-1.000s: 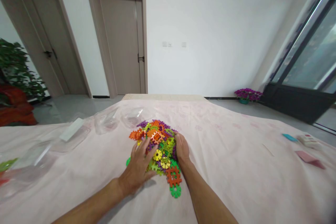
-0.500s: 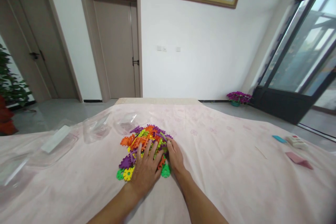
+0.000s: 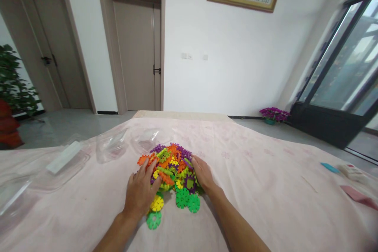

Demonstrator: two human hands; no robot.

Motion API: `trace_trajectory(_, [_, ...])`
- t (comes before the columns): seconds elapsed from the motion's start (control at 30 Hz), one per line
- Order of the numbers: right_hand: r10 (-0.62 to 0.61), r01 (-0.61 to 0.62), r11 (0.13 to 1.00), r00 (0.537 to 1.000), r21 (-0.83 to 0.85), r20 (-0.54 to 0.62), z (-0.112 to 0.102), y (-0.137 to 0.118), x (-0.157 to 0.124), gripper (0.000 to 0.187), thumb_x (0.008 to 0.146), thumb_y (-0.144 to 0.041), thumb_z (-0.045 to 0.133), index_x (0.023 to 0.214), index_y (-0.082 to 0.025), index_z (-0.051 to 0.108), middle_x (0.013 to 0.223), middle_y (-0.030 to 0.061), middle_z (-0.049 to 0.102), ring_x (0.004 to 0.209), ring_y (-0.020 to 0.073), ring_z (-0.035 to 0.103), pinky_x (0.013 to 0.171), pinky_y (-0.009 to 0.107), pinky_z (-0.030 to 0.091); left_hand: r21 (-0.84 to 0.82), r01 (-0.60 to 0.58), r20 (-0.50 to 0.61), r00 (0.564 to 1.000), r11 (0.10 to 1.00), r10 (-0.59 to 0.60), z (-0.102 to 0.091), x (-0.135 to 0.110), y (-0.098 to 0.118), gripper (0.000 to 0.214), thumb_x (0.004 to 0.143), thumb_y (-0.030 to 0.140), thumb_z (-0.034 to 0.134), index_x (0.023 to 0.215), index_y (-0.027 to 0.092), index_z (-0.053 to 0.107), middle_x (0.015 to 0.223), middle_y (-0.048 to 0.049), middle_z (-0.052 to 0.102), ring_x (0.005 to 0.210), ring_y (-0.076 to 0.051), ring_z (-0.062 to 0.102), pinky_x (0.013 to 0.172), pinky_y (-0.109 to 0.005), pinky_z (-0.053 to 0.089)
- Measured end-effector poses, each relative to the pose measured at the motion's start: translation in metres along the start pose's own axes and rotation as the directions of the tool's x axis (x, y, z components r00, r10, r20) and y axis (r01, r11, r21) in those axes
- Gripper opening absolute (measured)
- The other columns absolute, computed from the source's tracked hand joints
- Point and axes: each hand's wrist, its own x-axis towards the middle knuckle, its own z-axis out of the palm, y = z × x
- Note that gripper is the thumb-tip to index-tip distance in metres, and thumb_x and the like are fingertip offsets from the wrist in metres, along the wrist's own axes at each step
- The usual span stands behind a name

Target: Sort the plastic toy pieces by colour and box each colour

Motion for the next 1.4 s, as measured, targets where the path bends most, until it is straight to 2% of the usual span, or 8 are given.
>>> trace_trajectory(0.07, [-0.030,0.030,1.000,0.999,0.007,0.033,0.006,-0.003,-0.001,0.051,0.096,-0.055,0.041,0.117,-0.022,0.073,0.128,0.0101,0.069,0.124,0.0297,0.059,0.112,0.049,0.036,-0.072,-0.012,0.005,1.000,0.997,0.012,0.008,0.001,-0.010,0.048,0.098,0.036,0.043,0.144,0.023,0.052,0.151,-0.0135,0.050,0.138,-0.027,0.048,0.108,-0.051,0.042])
trace_trajectory(0.2, [-0.028,0.027,0.997,0.999,0.077,0.016,0.018,-0.015,-0.008,0.046,0.096,-0.052,0.042,0.115,-0.023,0.073,0.122,0.0077,0.071,0.118,0.0275,0.060,0.108,0.045,0.040,-0.211,0.017,-0.008,1.000,0.977,-0.019,0.017,0.002,-0.019,0.045,0.096,0.030,0.045,0.138,0.024,0.059,0.146,-0.0103,0.056,0.135,-0.026,0.051,0.111,-0.050,0.042])
trace_trajectory(0.43, [-0.076,0.039,0.955,0.990,0.294,0.117,0.022,-0.055,-0.007,0.038,0.095,-0.050,0.047,0.101,-0.022,0.071,0.101,0.0035,0.072,0.096,0.0237,0.062,0.086,0.034,0.048,-0.463,0.115,-0.023,0.990,0.879,-0.142,0.009,0.007,-0.020,0.042,0.080,0.018,0.051,0.117,0.021,0.070,0.132,-0.0076,0.065,0.125,-0.024,0.059,0.113,-0.043,0.041])
trace_trajectory(0.63, [0.055,-0.052,0.952,0.999,0.302,-0.001,0.016,-0.037,-0.007,0.043,0.093,-0.056,0.046,0.077,-0.020,0.062,0.079,0.0029,0.066,0.079,0.0223,0.057,0.071,0.031,0.045,-0.609,0.143,-0.109,0.959,0.780,-0.262,0.006,0.008,-0.024,0.030,0.076,0.021,0.053,0.099,0.020,0.073,0.111,-0.0061,0.073,0.110,-0.024,0.065,0.105,-0.039,0.048])
trace_trajectory(0.83, [0.013,-0.031,0.970,0.997,0.241,0.077,0.005,-0.021,-0.008,0.045,0.095,-0.057,0.043,0.089,-0.020,0.068,0.094,0.0057,0.071,0.091,0.0242,0.061,0.083,0.035,0.047,-0.639,0.159,-0.142,0.937,0.753,-0.319,0.006,0.009,-0.022,0.035,0.074,0.015,0.051,0.102,0.020,0.070,0.111,-0.0053,0.071,0.109,-0.023,0.064,0.102,-0.036,0.048])
trace_trajectory(1.1, [-0.141,0.060,0.921,0.973,0.386,0.185,0.014,-0.061,-0.029,0.056,0.100,-0.062,0.035,0.116,-0.025,0.073,0.119,0.0062,0.071,0.113,0.0249,0.062,0.106,0.042,0.044,-0.602,0.032,-0.222,0.953,0.798,-0.206,0.007,0.007,-0.020,0.037,0.080,0.015,0.051,0.112,0.021,0.068,0.117,-0.0058,0.067,0.114,-0.022,0.062,0.106,-0.039,0.046])
trace_trajectory(1.23, [-0.075,0.029,0.904,0.993,0.426,0.091,0.012,-0.051,-0.024,0.060,0.100,-0.062,0.031,0.117,-0.022,0.073,0.118,0.0083,0.072,0.111,0.0252,0.064,0.101,0.042,0.048,-0.572,0.011,-0.246,0.952,0.821,-0.184,0.007,0.007,-0.021,0.049,0.078,0.011,0.046,0.120,0.022,0.068,0.124,-0.0052,0.066,0.121,-0.022,0.059,0.111,-0.040,0.042])
trace_trajectory(1.4, [0.031,-0.021,0.979,0.998,0.205,-0.048,0.004,-0.018,-0.011,0.057,0.098,-0.058,0.034,0.114,-0.019,0.073,0.120,0.0109,0.070,0.115,0.0266,0.061,0.105,0.042,0.043,-0.488,0.001,-0.285,0.945,0.873,-0.161,0.002,0.010,-0.021,0.057,0.075,0.008,0.043,0.124,0.023,0.067,0.127,-0.0042,0.066,0.122,-0.021,0.059,0.113,-0.039,0.041])
